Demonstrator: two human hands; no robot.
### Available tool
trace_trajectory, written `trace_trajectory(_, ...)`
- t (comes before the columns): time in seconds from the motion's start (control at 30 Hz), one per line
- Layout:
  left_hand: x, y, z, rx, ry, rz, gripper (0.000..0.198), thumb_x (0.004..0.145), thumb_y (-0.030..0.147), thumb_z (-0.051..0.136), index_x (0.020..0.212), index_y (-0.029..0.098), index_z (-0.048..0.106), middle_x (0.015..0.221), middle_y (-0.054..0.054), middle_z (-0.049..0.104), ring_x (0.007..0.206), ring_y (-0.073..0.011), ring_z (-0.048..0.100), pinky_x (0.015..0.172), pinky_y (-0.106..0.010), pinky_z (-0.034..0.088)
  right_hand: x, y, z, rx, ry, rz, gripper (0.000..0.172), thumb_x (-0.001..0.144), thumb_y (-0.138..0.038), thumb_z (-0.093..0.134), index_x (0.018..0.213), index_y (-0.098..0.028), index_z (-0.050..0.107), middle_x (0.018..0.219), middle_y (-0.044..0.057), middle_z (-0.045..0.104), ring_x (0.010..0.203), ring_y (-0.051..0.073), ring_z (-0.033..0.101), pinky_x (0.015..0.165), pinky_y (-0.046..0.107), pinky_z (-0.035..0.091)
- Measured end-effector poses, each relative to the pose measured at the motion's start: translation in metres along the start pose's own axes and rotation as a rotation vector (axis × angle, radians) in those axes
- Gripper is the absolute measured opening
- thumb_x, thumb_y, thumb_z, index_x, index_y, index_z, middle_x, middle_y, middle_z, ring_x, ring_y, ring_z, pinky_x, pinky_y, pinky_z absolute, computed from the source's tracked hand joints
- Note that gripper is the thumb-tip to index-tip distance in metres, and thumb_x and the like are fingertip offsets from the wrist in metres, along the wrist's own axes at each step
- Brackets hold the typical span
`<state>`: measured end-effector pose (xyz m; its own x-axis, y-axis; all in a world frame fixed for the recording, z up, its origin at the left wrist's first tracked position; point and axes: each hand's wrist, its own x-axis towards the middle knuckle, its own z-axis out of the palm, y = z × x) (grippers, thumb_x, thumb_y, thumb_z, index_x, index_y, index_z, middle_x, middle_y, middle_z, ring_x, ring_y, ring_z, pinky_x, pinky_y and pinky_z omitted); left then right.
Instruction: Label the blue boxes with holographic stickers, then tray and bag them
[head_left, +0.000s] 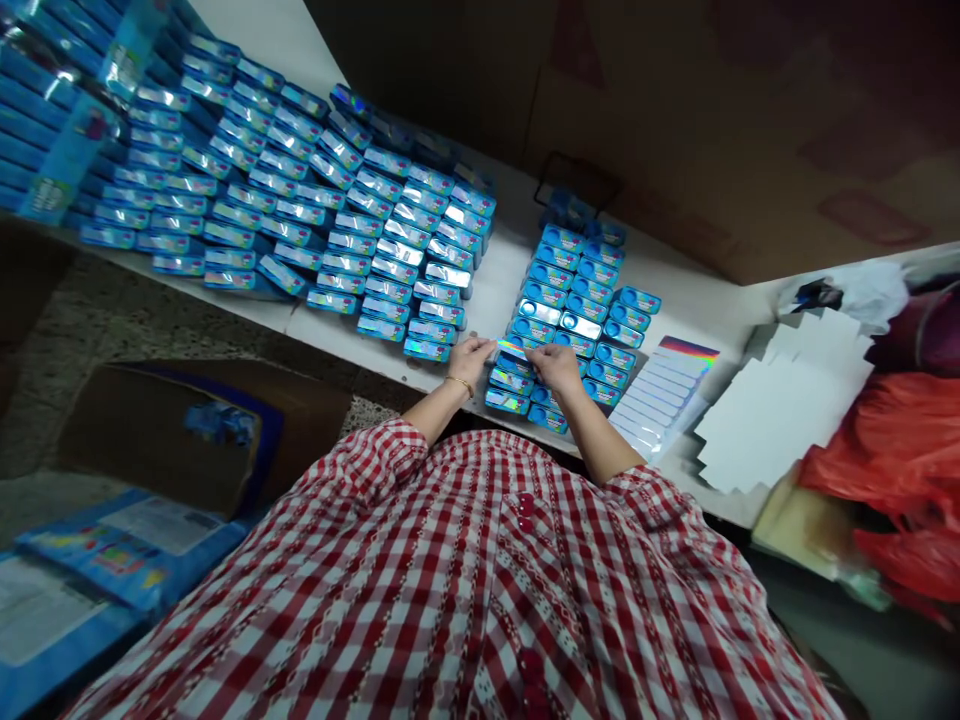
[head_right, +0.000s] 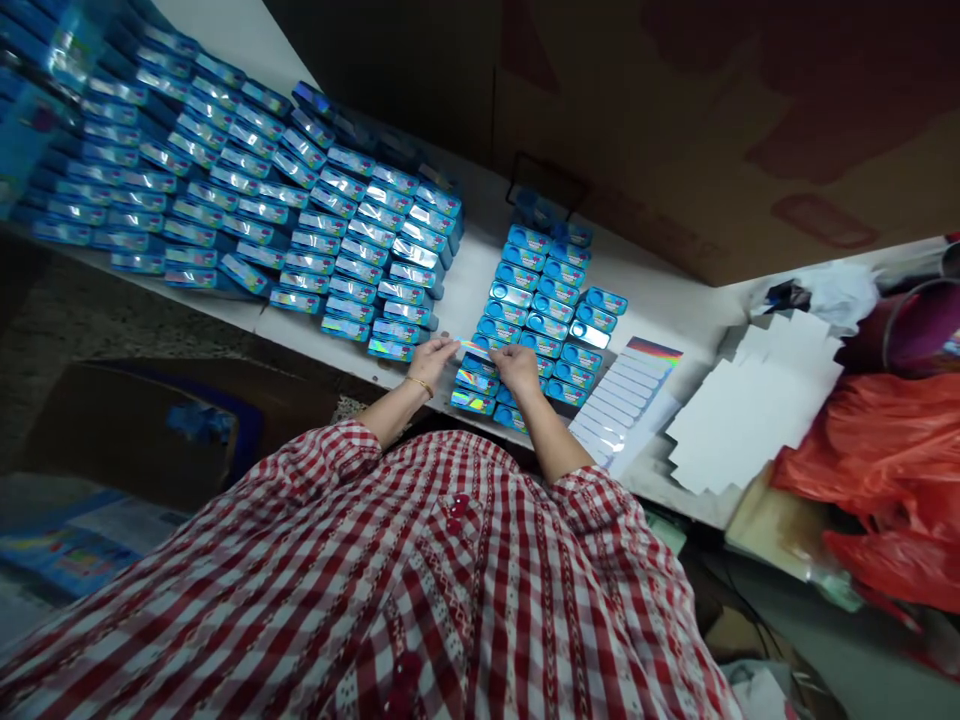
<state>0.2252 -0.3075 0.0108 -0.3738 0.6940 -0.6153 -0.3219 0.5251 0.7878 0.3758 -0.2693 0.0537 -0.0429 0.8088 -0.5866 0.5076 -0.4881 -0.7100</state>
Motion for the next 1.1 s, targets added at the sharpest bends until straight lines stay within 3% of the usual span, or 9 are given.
trace_trajectory(0.37, -0.002, -0.032, -0.006, -0.017, -0.001, -0.045, 0.027, 0.054, 0.036, 0.077, 0.066, 0.014, 0.066, 0.061, 0.003, 0.062, 0.062, -0.0106, 0.056, 0.069, -0.025, 0.044, -0.01, 0.008, 0.002, -0.497, 0.053, -0.126, 0.02, 0.076, -0.035, 0.058, 0.067, -0.018, 0.064, 0.065, 0.002, 0.062, 0.064, 0.015, 0.054, 0.061, 0.025, 0.035)
trace_trajectory(0.53, 0.001, -0.038, -0.006, 0.052, 0.024, -0.08, 0.016, 0.058, 0.026, 0.073, 0.066, 0.014, 0.066, 0.06, 0.002, 0.061, 0.06, -0.0107, 0.055, 0.068, -0.026, 0.046, -0.027, 0.01, -0.002, -0.857, 0.108, -0.173, 0.033, 0.089, -0.04, 0.043, 0.097, -0.018, 0.066, 0.087, 0.01, 0.066, 0.075, 0.02, 0.058, 0.062, 0.028, 0.036)
trace_trajectory(0.67, 0.004, -0.032, -0.014, 0.246, 0.058, 0.101, 0.013, 0.063, 0.013, 0.064, 0.074, 0.014, 0.069, 0.069, -0.001, 0.061, 0.071, -0.0134, 0.056, 0.079, -0.029, 0.046, -0.041, 0.019, -0.002, -1.113, -0.083, -0.463, 0.043, 0.093, -0.019, 0.028, 0.13, -0.022, 0.05, 0.106, 0.014, 0.061, 0.086, 0.022, 0.056, 0.068, 0.031, 0.037)
trace_trajectory(0.8, 0.003, -0.007, -0.012, 0.379, 0.038, 0.329, 0.021, 0.069, 0.011, 0.055, 0.081, 0.016, 0.071, 0.089, -0.006, 0.063, 0.083, -0.0162, 0.057, 0.085, -0.029, 0.044, -0.05, 0.019, -0.005, -1.171, -0.16, -0.517, 0.049, 0.089, -0.013, 0.029, 0.133, -0.02, 0.048, 0.107, 0.016, 0.058, 0.086, 0.023, 0.054, 0.073, 0.035, 0.038)
trace_trajectory(0.87, -0.003, 0.008, 0.002, 0.393, -0.009, 0.413, 0.021, 0.072, 0.014, 0.055, 0.086, 0.017, 0.071, 0.095, -0.007, 0.062, 0.084, -0.0165, 0.057, 0.082, -0.028, 0.045, -0.053, 0.018, -0.025, -1.067, -0.073, -0.545, 0.045, 0.089, -0.017, 0.031, 0.13, -0.02, 0.052, 0.105, 0.014, 0.058, 0.087, 0.023, 0.053, 0.076, 0.036, 0.039)
trace_trajectory(0.9, -0.007, 0.015, 0.013, 0.388, -0.056, 0.451, 0.02, 0.073, 0.017, 0.056, 0.087, 0.017, 0.071, 0.096, -0.006, 0.062, 0.084, -0.0166, 0.057, 0.081, -0.027, 0.045, -0.054, 0.019, -0.043, -0.989, 0.033, -0.556, 0.044, 0.09, -0.02, 0.032, 0.128, -0.021, 0.053, 0.106, 0.014, 0.058, 0.089, 0.023, 0.053, 0.078, 0.036, 0.04)
trace_trajectory(0.97, -0.018, 0.024, 0.043, 0.359, -0.191, 0.492, 0.018, 0.075, 0.022, 0.058, 0.088, 0.019, 0.071, 0.093, -0.005, 0.064, 0.085, -0.0168, 0.058, 0.081, -0.027, 0.045, -0.052, 0.028, -0.09, -0.807, 0.37, -0.526, 0.042, 0.09, -0.027, 0.037, 0.128, -0.021, 0.052, 0.115, 0.015, 0.054, 0.1, 0.026, 0.051, 0.086, 0.039, 0.039)
trace_trajectory(1.03, -0.028, 0.027, 0.081, 0.327, -0.352, 0.466, 0.017, 0.075, 0.026, 0.061, 0.088, 0.019, 0.07, 0.088, -0.004, 0.066, 0.082, -0.0166, 0.059, 0.08, -0.027, 0.045, -0.045, 0.045, -0.142, -0.592, 0.728, -0.402, 0.048, 0.085, -0.037, 0.046, 0.129, -0.019, 0.048, 0.126, 0.017, 0.047, 0.112, 0.029, 0.045, 0.092, 0.045, 0.036)
trace_trajectory(1.1, -0.037, 0.023, 0.123, 0.301, -0.512, 0.392, 0.019, 0.074, 0.028, 0.064, 0.09, 0.018, 0.069, 0.085, -0.004, 0.068, 0.08, -0.0167, 0.06, 0.079, -0.028, 0.046, -0.034, 0.067, -0.184, -0.289, 0.842, -0.232, 0.063, 0.075, -0.042, 0.057, 0.13, -0.015, 0.043, 0.126, 0.018, 0.046, 0.112, 0.029, 0.045, 0.09, 0.045, 0.039)
